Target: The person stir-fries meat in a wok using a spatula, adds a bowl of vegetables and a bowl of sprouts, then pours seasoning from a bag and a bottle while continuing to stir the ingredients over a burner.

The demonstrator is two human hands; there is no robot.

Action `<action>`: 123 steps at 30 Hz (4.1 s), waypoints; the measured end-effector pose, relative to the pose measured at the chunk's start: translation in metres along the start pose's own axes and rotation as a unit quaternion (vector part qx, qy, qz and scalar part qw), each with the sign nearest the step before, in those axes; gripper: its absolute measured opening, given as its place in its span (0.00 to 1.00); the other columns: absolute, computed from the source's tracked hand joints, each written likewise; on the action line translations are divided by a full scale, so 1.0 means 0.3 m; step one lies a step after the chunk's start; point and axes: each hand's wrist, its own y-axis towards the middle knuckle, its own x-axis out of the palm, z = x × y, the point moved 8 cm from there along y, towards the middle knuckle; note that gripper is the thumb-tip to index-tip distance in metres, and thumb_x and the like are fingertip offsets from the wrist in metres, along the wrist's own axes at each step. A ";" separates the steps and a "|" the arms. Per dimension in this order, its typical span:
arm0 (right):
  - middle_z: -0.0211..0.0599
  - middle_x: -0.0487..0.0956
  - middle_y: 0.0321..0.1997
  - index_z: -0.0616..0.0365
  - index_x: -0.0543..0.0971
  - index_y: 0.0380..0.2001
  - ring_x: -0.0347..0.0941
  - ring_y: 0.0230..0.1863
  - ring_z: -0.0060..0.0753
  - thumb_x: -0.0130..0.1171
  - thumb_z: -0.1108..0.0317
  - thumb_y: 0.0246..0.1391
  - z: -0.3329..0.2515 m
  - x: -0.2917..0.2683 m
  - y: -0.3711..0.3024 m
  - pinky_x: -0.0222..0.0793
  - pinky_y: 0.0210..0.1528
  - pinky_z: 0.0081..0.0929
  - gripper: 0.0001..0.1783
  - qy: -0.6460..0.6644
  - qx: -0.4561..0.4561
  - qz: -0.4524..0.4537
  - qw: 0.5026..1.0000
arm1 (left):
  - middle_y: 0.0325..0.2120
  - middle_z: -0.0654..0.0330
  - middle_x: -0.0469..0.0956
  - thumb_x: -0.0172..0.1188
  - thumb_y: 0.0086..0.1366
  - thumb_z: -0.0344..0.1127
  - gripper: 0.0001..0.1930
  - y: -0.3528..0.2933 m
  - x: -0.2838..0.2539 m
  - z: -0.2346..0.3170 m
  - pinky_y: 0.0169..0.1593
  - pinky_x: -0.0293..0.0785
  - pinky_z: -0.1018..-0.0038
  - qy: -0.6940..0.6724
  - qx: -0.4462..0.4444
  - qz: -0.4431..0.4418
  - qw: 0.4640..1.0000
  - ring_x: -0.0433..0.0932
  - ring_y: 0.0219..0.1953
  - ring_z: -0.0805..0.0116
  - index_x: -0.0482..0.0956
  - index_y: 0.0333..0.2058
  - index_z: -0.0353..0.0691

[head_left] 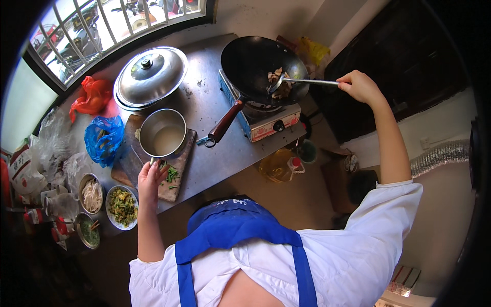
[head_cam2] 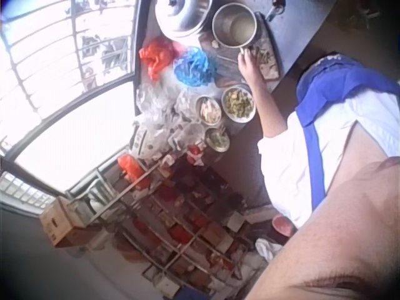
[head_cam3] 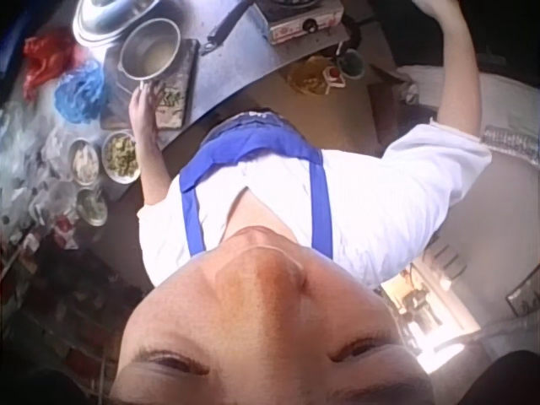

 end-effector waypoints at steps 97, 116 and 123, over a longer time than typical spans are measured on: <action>0.53 0.82 0.37 0.63 0.81 0.45 0.79 0.37 0.50 0.48 0.74 0.51 -0.466 0.093 -0.144 0.74 0.44 0.37 0.19 0.043 -0.033 -0.136 0.989 | 0.36 0.61 0.76 0.55 0.68 0.53 0.20 0.809 0.690 0.540 0.36 0.82 0.79 0.280 0.042 -0.220 0.934 0.84 0.34 0.70 0.75 0.48 0.43; 0.46 0.78 0.30 0.43 0.77 0.55 0.77 0.33 0.51 0.51 0.65 0.60 -0.195 0.430 -0.023 0.74 0.37 0.44 0.19 0.082 0.000 0.218 0.972 | 0.37 0.62 0.74 0.54 0.69 0.52 0.21 0.782 0.775 0.439 0.38 0.82 0.78 0.266 0.020 -0.256 0.929 0.84 0.35 0.69 0.73 0.50 0.40; 0.45 0.79 0.31 0.46 0.77 0.55 0.77 0.33 0.48 0.51 0.67 0.60 -0.196 0.120 -0.162 0.74 0.37 0.41 0.20 0.052 -0.049 0.211 0.975 | 0.35 0.58 0.77 0.56 0.68 0.52 0.22 0.813 0.946 0.342 0.30 0.82 0.78 0.333 -0.014 -0.285 0.899 0.83 0.27 0.70 0.77 0.48 0.39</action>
